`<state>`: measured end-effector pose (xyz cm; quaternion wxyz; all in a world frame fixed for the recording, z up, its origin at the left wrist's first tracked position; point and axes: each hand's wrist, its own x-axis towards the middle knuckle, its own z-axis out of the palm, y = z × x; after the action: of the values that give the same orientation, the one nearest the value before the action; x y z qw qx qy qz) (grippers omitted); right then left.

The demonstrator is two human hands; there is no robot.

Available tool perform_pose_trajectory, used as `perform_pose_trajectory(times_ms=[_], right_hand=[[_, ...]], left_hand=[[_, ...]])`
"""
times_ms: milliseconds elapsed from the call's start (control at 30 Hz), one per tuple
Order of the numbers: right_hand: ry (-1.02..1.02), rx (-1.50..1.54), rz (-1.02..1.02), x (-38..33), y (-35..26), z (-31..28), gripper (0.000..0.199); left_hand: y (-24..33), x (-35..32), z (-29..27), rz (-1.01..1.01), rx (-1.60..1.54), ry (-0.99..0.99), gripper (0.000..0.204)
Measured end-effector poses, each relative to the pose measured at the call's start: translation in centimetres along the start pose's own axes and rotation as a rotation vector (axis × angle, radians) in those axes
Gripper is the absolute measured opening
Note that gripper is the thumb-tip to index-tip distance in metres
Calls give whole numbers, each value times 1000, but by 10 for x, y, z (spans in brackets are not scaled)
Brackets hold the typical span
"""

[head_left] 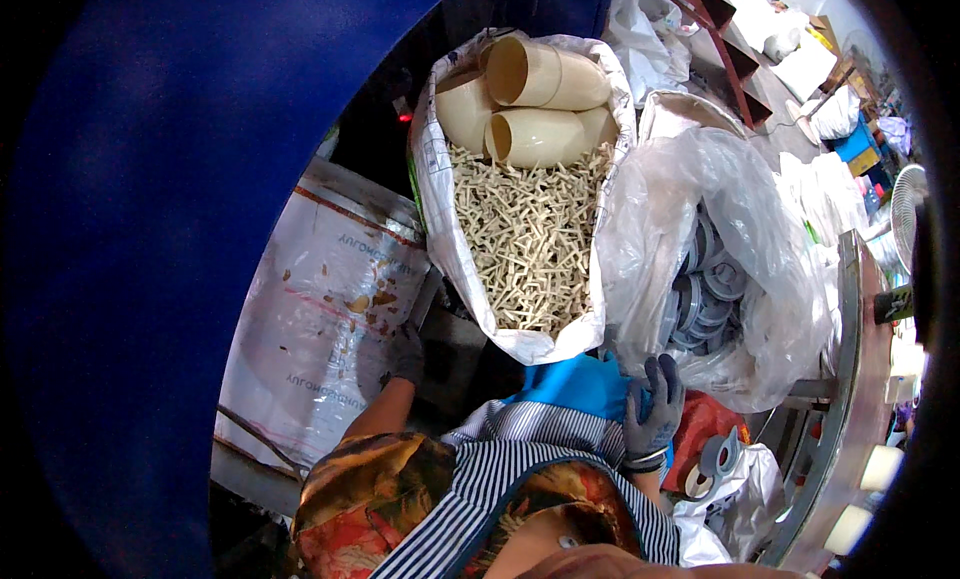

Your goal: The person assembles plastic jugs by hand, picking up the jug body, fitting a plastic ring into a cap component, and attaching the combined lid to the top of the jug before placing it into a large bag.

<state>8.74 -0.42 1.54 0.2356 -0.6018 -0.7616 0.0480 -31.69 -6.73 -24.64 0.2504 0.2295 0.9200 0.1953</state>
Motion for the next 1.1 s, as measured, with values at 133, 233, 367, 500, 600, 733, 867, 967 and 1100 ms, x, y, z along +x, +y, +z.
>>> perform_pose_trajectory(times_ms=[133, 233, 367, 500, 600, 733, 867, 967, 1100], right_hand=[[-18, 14, 13, 2, 0, 1, 43], [3, 15, -35, 8, 0, 2, 41], [15, 53, -28, 9, 4, 4, 40], [20, 43, 0, 6, 8, 0, 39], [21, 75, 36, 4, 9, -3, 38], [-9, 58, -11, 1, 13, -7, 39], [-27, 169, 54, -15, 23, -5, 39], [-10, 95, -2, -23, 32, -12, 39], [-29, 121, -56, -19, 36, -10, 40]], left_hand=[[10, -4, -7, 293, 4, 317, 55], [59, -27, -72, 667, 159, 593, 67], [98, 8, -138, 646, 165, 946, 75], [95, 78, -174, 434, 235, 1224, 89], [73, 110, -189, 372, 294, 1365, 93], [31, 125, -186, 133, 411, 1368, 101], [38, 137, -163, 300, 106, 1157, 111], [65, 117, -158, 395, 174, 783, 108], [21, 143, -124, 397, 22, -53, 101]])
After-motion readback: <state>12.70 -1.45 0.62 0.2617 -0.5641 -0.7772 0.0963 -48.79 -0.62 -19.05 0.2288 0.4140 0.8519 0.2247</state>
